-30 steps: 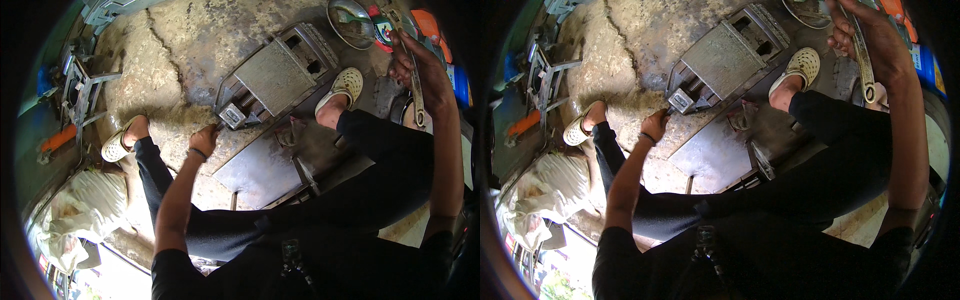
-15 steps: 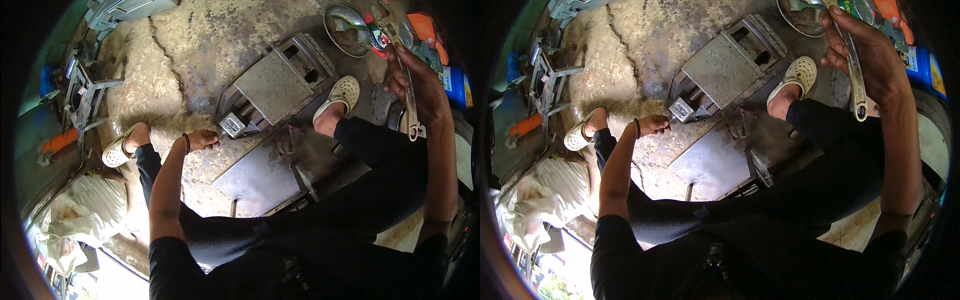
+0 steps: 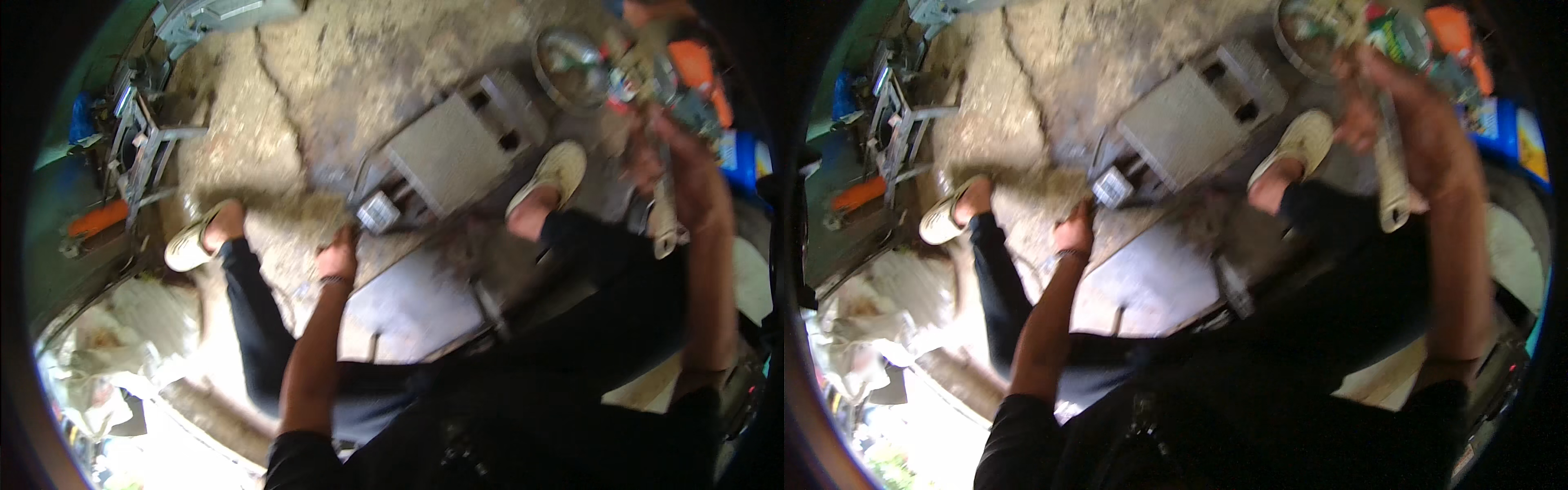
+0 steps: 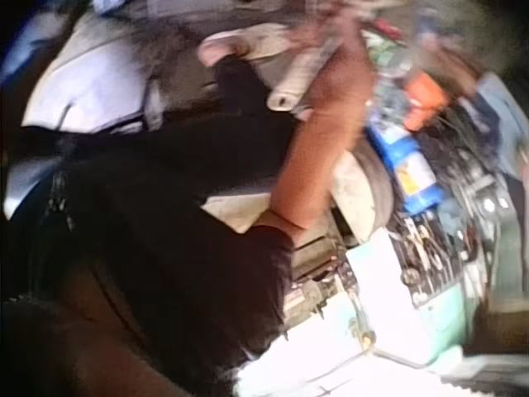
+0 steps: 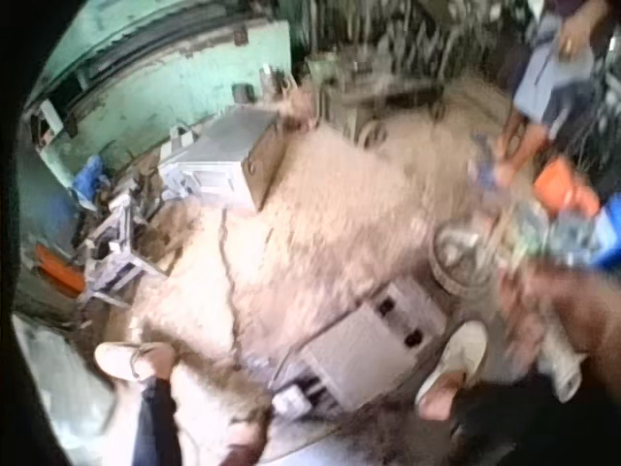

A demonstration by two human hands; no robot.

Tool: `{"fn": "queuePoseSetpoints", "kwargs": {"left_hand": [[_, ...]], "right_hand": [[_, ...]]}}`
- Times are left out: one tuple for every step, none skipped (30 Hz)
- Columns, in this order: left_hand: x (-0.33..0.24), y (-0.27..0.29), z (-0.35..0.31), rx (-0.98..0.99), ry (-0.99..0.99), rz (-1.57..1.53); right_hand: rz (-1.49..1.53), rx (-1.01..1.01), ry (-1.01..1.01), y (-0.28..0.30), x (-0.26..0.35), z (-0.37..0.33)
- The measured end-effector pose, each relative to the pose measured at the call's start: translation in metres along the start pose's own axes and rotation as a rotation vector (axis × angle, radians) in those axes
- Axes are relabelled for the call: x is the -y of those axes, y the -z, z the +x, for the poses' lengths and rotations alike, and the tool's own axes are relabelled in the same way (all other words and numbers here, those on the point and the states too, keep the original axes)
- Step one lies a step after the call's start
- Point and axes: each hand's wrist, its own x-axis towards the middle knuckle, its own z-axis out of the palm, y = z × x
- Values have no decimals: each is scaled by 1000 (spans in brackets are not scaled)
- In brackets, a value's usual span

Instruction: The person sits on the floor and uses a wrench to tighten or loosen bolts on a mechanical device. The person repeatedly adjusts the wrench and repositions their hands to work on different parts of the device.

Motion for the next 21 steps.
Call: {"fn": "queuePoseSetpoints", "kwargs": {"left_hand": [[8,-3,9,196,60,-117],[18,-6,19,122,-77,-276],[37,-3,28,223,-219,-531],[44,-9,49,452,-202,-761],[58,-9,69,784,-27,-722],[73,-7,84,895,-441,-640],[75,-13,94,1204,-75,-897],[77,-18,104,1392,261,-1040],[79,-21,111,1412,142,-1017],[67,-28,130,1418,-3,-970],[70,-29,130,1482,53,-977],[67,-30,134,1528,39,-1029],[64,-31,134,1539,127,-1022],[64,-30,131,1542,128,-1129],[62,-28,131,1531,124,-1215],[62,-26,130,1543,129,-1288],[60,-25,132,1539,105,-1320],[59,-24,133,1545,81,-1279],[59,-25,137,1557,53,-1215],[58,-27,140,1568,25,-1150],[57,-29,143,1568,-9,-1087]], "right_hand": [[0,2,48,-2,0,-4],[50,-23,-80,-2,2,-8],[-41,-85,-96,-5,1,-3],[-25,-61,-67,-5,1,1],[-59,-63,-49,-4,0,8],[126,35,-199,-1,-1,13],[143,41,-226,1,-3,23],[206,115,-199,4,-7,30],[266,188,-225,8,-9,38],[231,176,-169,16,-9,45],[219,187,-149,15,-14,49],[220,216,-151,17,-15,53],[184,212,-150,16,-17,54],[158,223,-158,13,-18,56],[155,297,-132,10,-18,55],[138,259,-156,6,-17,55],[144,285,-152,2,-16,54],[158,340,-144,-2,-15,54],[117,361,-111,-5,-15,53],[105,328,-115,-7,-14,52],[102,319,-110,-8,-15,52]]}}
